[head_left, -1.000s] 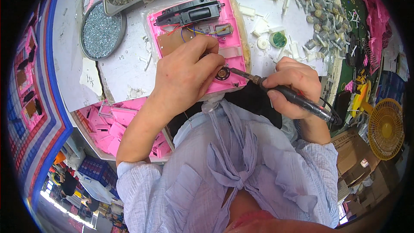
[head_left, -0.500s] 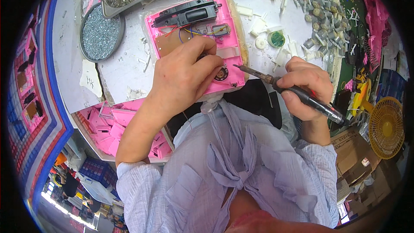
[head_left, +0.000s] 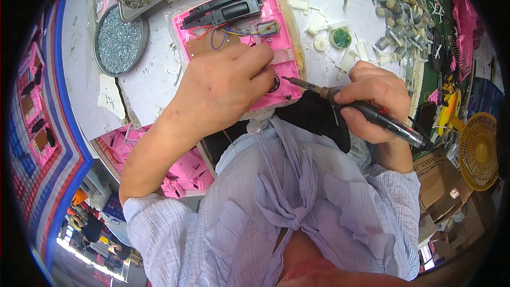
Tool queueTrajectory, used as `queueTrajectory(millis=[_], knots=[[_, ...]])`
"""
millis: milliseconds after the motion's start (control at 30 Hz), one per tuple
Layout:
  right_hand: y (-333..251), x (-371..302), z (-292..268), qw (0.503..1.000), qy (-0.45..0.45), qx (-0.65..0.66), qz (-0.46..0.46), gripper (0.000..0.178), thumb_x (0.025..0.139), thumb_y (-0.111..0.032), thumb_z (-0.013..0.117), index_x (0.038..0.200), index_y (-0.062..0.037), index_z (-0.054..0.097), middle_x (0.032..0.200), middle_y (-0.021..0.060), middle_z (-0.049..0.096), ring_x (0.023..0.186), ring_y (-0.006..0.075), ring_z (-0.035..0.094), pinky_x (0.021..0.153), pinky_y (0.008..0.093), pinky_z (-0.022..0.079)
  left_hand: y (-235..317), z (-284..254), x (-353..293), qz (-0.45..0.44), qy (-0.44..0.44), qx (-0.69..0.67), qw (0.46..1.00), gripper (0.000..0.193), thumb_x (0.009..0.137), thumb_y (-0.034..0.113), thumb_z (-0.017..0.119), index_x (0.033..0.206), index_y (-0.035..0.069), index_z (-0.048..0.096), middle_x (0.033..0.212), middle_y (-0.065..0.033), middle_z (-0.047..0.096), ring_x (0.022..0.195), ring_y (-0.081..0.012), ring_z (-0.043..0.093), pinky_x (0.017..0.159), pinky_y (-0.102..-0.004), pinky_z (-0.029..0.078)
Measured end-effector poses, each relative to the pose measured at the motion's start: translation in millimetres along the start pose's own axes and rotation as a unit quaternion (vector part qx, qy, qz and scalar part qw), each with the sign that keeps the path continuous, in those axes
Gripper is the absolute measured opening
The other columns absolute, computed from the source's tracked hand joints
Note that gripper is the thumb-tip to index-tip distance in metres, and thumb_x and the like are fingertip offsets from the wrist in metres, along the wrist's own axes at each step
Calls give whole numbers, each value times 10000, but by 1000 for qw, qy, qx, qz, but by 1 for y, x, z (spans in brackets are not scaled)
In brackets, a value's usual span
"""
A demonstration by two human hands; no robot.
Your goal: Soldering components onto a circuit board and assembling a pink toy case.
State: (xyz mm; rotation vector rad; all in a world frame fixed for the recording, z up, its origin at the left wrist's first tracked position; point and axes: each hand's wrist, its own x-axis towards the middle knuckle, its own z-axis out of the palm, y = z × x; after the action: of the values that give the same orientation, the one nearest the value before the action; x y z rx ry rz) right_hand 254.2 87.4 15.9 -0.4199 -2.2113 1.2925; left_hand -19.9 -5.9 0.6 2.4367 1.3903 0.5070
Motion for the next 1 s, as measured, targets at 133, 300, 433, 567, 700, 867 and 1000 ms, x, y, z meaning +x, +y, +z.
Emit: queueTrajectory(millis=[133, 300, 433, 567, 700, 867, 1000], knots=[[1, -3, 4, 1000, 7, -5, -7, 190, 752, -75, 733, 919, 4, 688, 647, 71, 571, 540, 237, 482, 535, 361, 361, 0, 0, 1, 7, -5, -7, 1000, 170, 797, 132, 727, 959, 81, 730, 968, -21, 646, 797, -203, 676, 600, -341, 553], [2, -3, 8, 1000, 10, -4, -15, 200, 737, -72, 734, 916, 3, 683, 664, 76, 609, 527, 233, 470, 524, 366, 354, 0, -2, 4, -12, -16, -47, 999, 134, 836, 117, 717, 956, 59, 701, 891, -38, 637, 758, -227, 669, 589, -362, 540], [0, 0, 6, 1000, -10, -2, 8, 247, 709, -34, 783, 948, -58, 726, 807, 66, 740, 665, 249, 690, 629, 342, 510, 2, -4, 9, -12, -5, -80, 997, 126, 862, 122, 722, 955, 59, 664, 814, -64, 620, 702, -262, 654, 582, -385, 526], [0, 0, 7, 1000, -15, -13, 17, 243, 701, -34, 782, 937, -64, 733, 819, 60, 746, 681, 244, 699, 644, 345, 522, 3, -4, 12, -5, 9, -83, 996, 168, 854, 129, 738, 982, 67, 650, 784, -75, 594, 662, -274, 637, 573, -396, 516], [-2, 2, 6, 999, -23, -25, 27, 227, 700, -37, 780, 922, -69, 739, 826, 59, 747, 685, 246, 698, 645, 349, 523, 4, -6, 16, 16, 2, -76, 997, 185, 848, 123, 737, 997, 76, 639, 763, -76, 565, 652, -279, 630, 567, -399, 514], [-7, 6, 6, 997, -39, -57, 46, 212, 711, -48, 783, 918, -79, 744, 823, 55, 742, 682, 249, 693, 638, 347, 524, 7, -10, 22, 29, -36, -59, 997, 157, 855, 125, 720, 960, 77, 614, 762, -75, 567, 653, -278, 629, 575, -400, 522], [-15, 7, 7, 994, -35, -71, 77, 206, 724, -54, 787, 924, -87, 748, 820, 56, 740, 677, 253, 691, 628, 343, 525, 8, -13, 27, 49, -70, -18, 996, 164, 858, 132, 715, 968, 83, 604, 764, -73, 576, 679, -277, 639, 596, -404, 531]])
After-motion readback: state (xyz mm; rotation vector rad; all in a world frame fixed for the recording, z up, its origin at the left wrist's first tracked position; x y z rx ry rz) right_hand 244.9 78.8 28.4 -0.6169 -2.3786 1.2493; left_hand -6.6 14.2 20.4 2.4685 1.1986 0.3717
